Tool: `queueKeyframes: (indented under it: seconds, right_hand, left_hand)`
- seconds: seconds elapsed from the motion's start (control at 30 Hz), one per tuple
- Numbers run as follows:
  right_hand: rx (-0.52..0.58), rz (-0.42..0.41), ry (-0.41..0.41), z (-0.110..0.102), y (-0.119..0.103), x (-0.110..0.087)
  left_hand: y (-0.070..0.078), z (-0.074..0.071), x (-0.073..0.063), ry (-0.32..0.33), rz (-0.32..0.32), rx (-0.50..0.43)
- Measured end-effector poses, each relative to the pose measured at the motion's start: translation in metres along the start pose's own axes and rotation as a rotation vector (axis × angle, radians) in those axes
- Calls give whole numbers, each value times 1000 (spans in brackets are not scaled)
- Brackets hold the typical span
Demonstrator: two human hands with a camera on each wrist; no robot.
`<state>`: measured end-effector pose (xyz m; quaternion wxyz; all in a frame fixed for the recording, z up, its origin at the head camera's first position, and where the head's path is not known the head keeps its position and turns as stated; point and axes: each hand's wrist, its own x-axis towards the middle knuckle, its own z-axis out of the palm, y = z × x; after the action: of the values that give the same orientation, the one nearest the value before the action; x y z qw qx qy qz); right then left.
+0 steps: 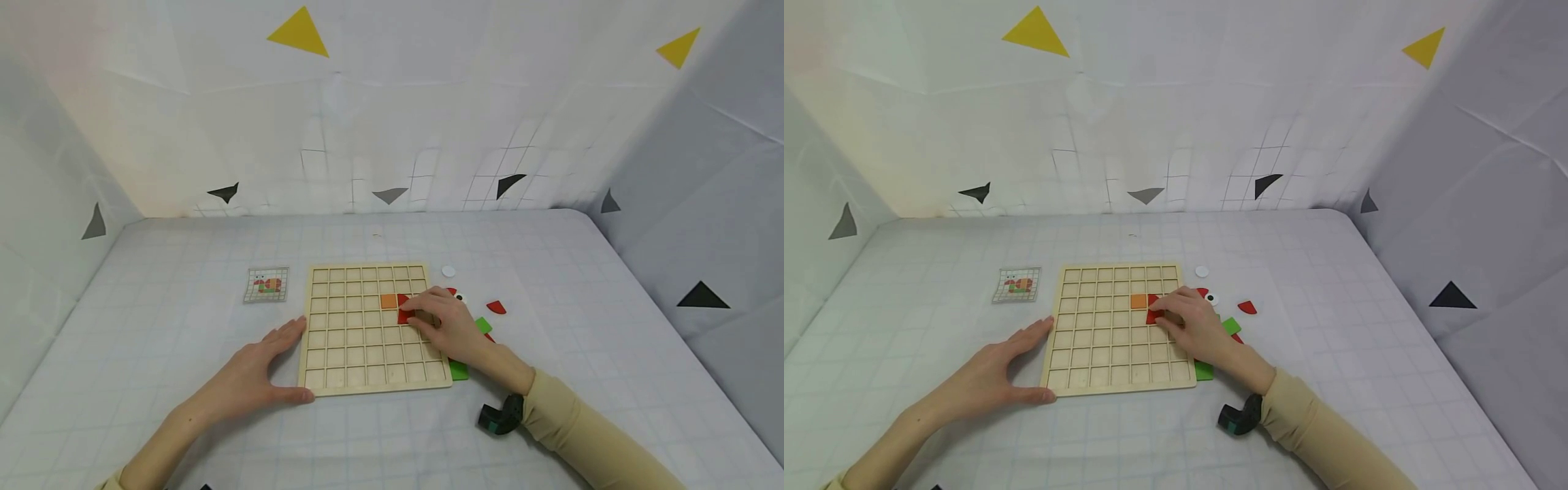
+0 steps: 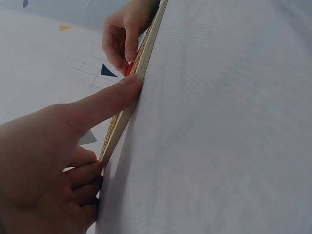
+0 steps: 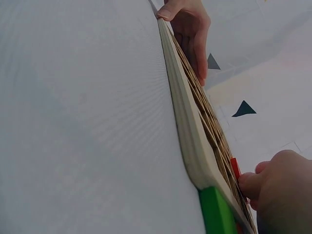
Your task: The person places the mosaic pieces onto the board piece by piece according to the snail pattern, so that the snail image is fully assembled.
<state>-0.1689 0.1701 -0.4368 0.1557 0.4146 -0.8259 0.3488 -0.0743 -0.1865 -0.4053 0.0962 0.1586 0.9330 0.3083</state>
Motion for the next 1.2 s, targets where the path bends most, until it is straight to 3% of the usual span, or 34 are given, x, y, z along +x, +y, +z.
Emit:
queueKeyframes:
  seconds: [0.53, 1.2]
  right_hand:
    - [-3, 28, 13, 1, 0, 1]
    - [-4, -44, 53, 0, 1, 2]
  left_hand:
    - [-1, 0, 1, -1, -8, 12]
    - [-4, 3, 2, -6, -22, -4]
